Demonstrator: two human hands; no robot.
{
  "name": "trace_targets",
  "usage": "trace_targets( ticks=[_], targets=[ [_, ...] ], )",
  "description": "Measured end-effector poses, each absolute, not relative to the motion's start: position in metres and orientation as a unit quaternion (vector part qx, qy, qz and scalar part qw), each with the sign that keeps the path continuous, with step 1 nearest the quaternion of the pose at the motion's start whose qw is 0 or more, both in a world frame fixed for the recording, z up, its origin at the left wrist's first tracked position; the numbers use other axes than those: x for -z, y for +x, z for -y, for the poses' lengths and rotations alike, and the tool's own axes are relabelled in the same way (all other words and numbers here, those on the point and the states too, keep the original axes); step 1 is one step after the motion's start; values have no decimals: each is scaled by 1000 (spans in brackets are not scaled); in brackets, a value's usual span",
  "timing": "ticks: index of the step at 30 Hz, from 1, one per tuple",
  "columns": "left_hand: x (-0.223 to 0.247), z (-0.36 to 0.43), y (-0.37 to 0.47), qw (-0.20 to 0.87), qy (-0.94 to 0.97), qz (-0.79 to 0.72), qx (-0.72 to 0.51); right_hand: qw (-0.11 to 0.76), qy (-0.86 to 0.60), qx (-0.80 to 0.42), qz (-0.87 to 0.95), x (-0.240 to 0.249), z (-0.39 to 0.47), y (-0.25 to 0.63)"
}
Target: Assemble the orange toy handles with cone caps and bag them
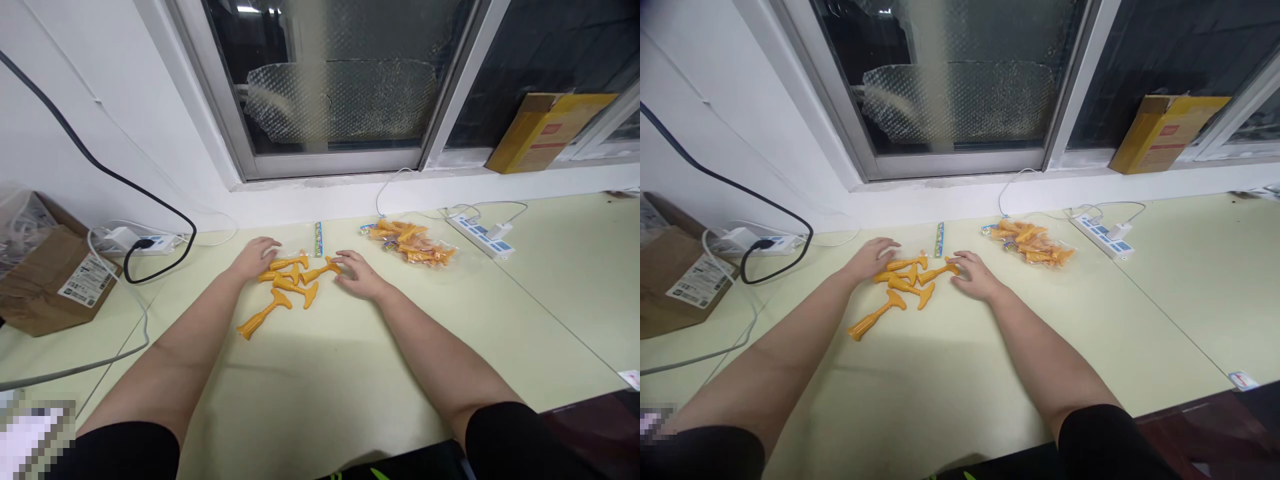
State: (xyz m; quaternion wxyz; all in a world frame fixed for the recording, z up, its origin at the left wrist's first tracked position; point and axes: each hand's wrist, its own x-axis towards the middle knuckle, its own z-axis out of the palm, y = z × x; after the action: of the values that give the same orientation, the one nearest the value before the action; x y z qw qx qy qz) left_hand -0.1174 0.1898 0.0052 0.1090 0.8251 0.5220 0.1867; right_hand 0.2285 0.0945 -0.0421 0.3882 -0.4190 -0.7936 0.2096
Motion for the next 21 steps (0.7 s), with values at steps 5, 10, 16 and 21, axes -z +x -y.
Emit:
trace_targets(
  ticks=[5, 10, 16, 21],
  targets=[
    [-1, -190, -87, 178, 852, -487, -69, 306, -405, -189, 841, 41, -88, 215],
    [-12, -176, -69, 71, 845, -530, -31, 293, -401, -176, 850, 42, -88, 213],
    [-23, -145, -54, 64, 865, -497, -24, 331, -382, -186, 842, 35, -87, 213],
    [-16, -126, -55, 93, 880, -462, -58, 327, -379, -223, 836, 29, -84, 212]
  ],
)
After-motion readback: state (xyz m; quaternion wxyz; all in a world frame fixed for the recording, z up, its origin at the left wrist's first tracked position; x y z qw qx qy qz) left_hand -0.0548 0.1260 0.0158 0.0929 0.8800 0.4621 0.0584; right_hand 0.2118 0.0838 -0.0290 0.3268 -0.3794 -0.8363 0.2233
